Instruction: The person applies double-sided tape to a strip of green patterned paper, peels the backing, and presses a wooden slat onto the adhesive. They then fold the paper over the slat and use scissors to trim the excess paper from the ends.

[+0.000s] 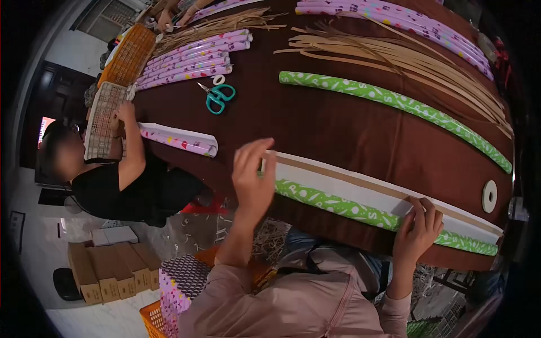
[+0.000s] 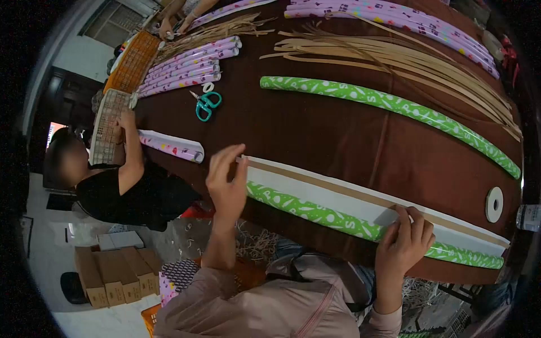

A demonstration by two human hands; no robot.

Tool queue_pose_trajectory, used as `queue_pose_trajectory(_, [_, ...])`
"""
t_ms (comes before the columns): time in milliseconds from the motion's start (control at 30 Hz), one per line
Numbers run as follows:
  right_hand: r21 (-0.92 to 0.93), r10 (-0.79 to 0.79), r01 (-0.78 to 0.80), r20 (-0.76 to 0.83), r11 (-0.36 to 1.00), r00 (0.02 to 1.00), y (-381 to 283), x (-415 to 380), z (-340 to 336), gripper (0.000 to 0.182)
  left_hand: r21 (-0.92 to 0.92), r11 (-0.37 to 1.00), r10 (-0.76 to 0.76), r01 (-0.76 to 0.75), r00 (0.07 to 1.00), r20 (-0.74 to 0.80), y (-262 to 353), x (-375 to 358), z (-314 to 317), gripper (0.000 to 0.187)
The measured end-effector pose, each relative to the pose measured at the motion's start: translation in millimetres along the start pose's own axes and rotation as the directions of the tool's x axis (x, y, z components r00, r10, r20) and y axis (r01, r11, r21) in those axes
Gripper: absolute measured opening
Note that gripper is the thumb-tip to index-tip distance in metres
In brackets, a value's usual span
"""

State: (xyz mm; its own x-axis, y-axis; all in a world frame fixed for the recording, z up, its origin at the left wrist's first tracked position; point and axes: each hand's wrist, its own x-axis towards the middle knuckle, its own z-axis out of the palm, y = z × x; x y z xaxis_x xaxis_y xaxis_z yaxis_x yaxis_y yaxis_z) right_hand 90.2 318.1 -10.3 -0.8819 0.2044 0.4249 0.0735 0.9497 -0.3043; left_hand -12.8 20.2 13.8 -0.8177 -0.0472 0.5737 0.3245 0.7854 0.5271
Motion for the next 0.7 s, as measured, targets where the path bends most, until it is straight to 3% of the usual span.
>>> queue_pose_trajectory(67, [-0.037,-0.009,0.009,-0.004,0.999,1.000,0.0,0.0,-0.1,0.026,-0.021,0.998,-0.057,0.058,0.997,0.045,-44.2,14.4,-7.7,0.019])
queue_pose_trajectory(100, [-0.025,-0.007,0.007,-0.002,1.000,1.000,0.9,-0.5,0.6,0.027,-0.122,0.967,-0.200,0.224,0.963,0.183,-55.2,18.5,-8.9,0.017])
queue_pose_trajectory(133, [-0.022,-0.004,0.004,-0.003,1.000,1.000,0.4,-0.4,0.2,0.027,-0.119,0.968,-0.197,0.220,0.963,0.184,-62.4,18.8,-10.7,0.017])
queue_pose_trajectory(200, [-0.031,-0.003,0.003,0.001,0.999,1.000,-0.8,0.4,-0.8,0.027,-0.239,0.823,-0.342,0.516,0.784,0.518,-68.8,21.5,-12.4,0.017])
queue_pose_trajectory(267, [-0.036,0.004,-0.004,-0.003,0.999,1.000,-2.0,0.0,-0.9,0.027,-0.288,0.833,-0.287,0.472,0.814,0.505,-71.9,21.5,-12.2,0.018])
queue_pose_trajectory(433, [-0.036,0.010,-0.010,-0.013,0.999,1.000,-3.0,-0.1,-0.6,0.026,-0.320,0.754,-0.330,0.573,0.753,0.570,-72.9,25.8,-16.8,0.021])
queue_pose_trajectory(700, [-0.029,0.011,-0.011,0.005,1.000,1.000,-2.5,0.0,-1.5,0.024,-0.302,0.758,-0.324,0.578,0.735,0.595,-77.4,27.1,-20.6,0.019])
